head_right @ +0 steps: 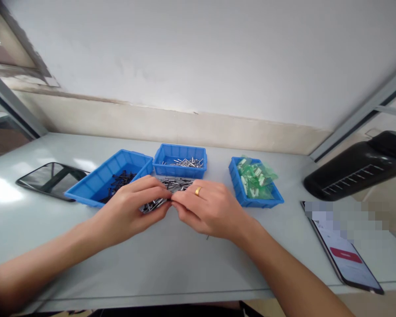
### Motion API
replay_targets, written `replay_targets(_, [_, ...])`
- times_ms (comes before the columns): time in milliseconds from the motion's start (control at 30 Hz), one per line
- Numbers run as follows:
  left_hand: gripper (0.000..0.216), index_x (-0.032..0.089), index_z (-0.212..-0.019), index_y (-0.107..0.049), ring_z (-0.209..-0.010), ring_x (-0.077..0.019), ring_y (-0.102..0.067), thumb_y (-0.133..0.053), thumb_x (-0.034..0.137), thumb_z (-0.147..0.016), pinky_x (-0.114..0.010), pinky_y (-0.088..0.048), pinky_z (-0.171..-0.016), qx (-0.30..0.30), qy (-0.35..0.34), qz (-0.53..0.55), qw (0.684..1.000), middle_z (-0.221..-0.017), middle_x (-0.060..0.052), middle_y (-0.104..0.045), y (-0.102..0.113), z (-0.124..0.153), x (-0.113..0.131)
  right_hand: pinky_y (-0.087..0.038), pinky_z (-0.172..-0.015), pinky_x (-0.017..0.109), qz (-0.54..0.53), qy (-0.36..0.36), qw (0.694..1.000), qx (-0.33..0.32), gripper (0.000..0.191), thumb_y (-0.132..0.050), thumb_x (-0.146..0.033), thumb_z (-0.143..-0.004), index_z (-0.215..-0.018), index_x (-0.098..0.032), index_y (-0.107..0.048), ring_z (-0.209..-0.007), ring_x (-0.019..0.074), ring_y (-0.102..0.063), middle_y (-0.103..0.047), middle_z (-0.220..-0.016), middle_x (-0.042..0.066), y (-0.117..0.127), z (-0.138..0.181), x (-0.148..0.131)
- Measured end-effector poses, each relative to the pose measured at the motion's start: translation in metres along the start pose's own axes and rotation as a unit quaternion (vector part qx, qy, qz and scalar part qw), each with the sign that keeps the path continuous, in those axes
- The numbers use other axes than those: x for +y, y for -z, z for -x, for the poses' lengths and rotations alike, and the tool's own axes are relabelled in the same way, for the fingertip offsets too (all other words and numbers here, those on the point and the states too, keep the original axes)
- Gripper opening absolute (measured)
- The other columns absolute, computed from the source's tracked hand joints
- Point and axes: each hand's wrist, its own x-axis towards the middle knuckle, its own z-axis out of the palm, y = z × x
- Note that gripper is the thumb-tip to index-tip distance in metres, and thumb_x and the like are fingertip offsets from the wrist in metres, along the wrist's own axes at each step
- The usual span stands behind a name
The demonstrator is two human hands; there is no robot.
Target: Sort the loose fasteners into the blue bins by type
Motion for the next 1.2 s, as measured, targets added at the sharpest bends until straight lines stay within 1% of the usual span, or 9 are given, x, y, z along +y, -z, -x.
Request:
replay_targets(133, [0.012,0.017,-0.089,-0.063,-0.079,-0.0148,-0.057,-0.053,0.022,-0.086,-0.029,-0.049,-0.071,0.02,0.011,-0.03,0.999,-0.083,-0.003,-0.062,0.003,0.0,-0.002,-0.041,-0.056,0.022,0.002,-0.034,0.999,-0.023,0.013,-0.047,-0.018,-0.089,-0.085,-0.017,-0.06,-0.059,0.01,-0.052,-0.058,-0.062,-0.002,0.001,0.0,0.006])
replay_targets(333, [0.012,0.018,-0.091,-0.062,-0.08,-0.016,-0.057,-0.054,0.025,-0.086,-0.03,-0.048,-0.073,0.02,0.006,-0.068,0.997,-0.085,-0.003,-0.062,0.005,-0.001,-0.005,-0.042,-0.061,0.024,-0.002,-0.07,0.996,-0.056,0.017,-0.042,-0.021,-0.093,-0.093,-0.015,-0.058,-0.068,0.0122,-0.058,-0.066,-0.079,0.003,-0.002,0.004,0.012])
replay_targets(467, [0.01,0.018,-0.091,-0.062,-0.08,-0.015,-0.057,-0.055,0.023,-0.086,-0.029,-0.047,-0.073,0.051,0.007,-0.074,0.996,-0.086,-0.002,-0.063,0.004,-0.002,-0.005,-0.044,-0.064,0.025,-0.009,-0.087,0.995,-0.056,0.016,-0.042,-0.023,-0.093,-0.095,-0.016,-0.057,-0.072,0.013,-0.061,-0.067,-0.082,0.004,-0.001,0.003,0.011])
replay_targets(667, [0.011,0.019,-0.094,-0.062,-0.078,-0.0157,-0.057,-0.056,0.024,-0.086,-0.03,-0.047,-0.072,0.066,-0.027,-0.101,0.992,-0.086,-0.003,-0.064,0.006,-0.002,-0.006,-0.046,-0.067,0.026,-0.028,-0.116,0.986,-0.113,0.019,-0.039,-0.024,-0.095,-0.097,-0.015,-0.055,-0.077,0.0151,-0.062,-0.067,-0.088,0.006,-0.001,0.0,0.007])
replay_targets(767, [0.012,0.018,-0.096,-0.061,-0.079,-0.0154,-0.057,-0.055,0.022,-0.087,-0.03,-0.047,-0.072,0.053,-0.057,-0.094,0.992,-0.086,-0.003,-0.065,0.006,-0.001,-0.005,-0.046,-0.067,0.026,-0.076,-0.143,0.972,-0.168,0.019,-0.037,-0.023,-0.095,-0.099,-0.016,-0.053,-0.079,0.0147,-0.062,-0.066,-0.089,0.005,-0.002,-0.002,0.004])
replay_targets(867, [0.013,0.018,-0.099,-0.061,-0.078,-0.0147,-0.057,-0.054,0.021,-0.088,-0.029,-0.047,-0.071,0.039,-0.078,-0.096,0.991,-0.085,-0.003,-0.064,0.007,-0.001,-0.004,-0.043,-0.06,0.023,-0.135,-0.188,0.944,-0.236,0.015,-0.036,-0.023,-0.095,-0.093,-0.019,-0.05,-0.069,0.0118,-0.058,-0.063,-0.083,0.001,-0.003,-0.002,0.002])
replay_targets(933, [0.013,0.019,-0.098,-0.062,-0.077,-0.0139,-0.056,-0.054,0.021,-0.088,-0.028,-0.046,-0.07,0.034,-0.083,-0.098,0.991,-0.086,-0.003,-0.064,0.008,-0.001,-0.003,-0.041,-0.057,0.023,-0.167,-0.211,0.928,-0.257,0.013,-0.037,-0.023,-0.095,-0.088,-0.02,-0.048,-0.065,0.0107,-0.056,-0.062,-0.08,-0.001,-0.003,-0.002,0.001])
replay_targets(1067, [0.01,0.018,-0.095,-0.061,-0.08,-0.0147,-0.057,-0.055,0.019,-0.086,-0.029,-0.046,-0.072,0.038,-0.069,-0.098,0.992,-0.088,-0.003,-0.064,0.009,-0.002,-0.005,-0.041,-0.061,0.023,-0.214,-0.231,0.917,-0.246,0.013,-0.035,-0.025,-0.096,-0.093,-0.021,-0.047,-0.069,0.0105,-0.057,-0.062,-0.082,-0.001,0.0,-0.003,0.003])
replay_targets(1200, [0.011,0.018,-0.095,-0.061,-0.082,-0.0165,-0.056,-0.055,0.02,-0.086,-0.032,-0.046,-0.074,0.039,-0.047,-0.119,0.991,-0.089,-0.004,-0.063,0.009,-0.003,-0.008,-0.04,-0.06,0.023,-0.194,-0.254,0.924,-0.209,0.013,-0.035,-0.026,-0.096,-0.097,-0.022,-0.047,-0.069,0.0105,-0.056,-0.062,-0.081,-0.002,0.004,-0.004,0.006])
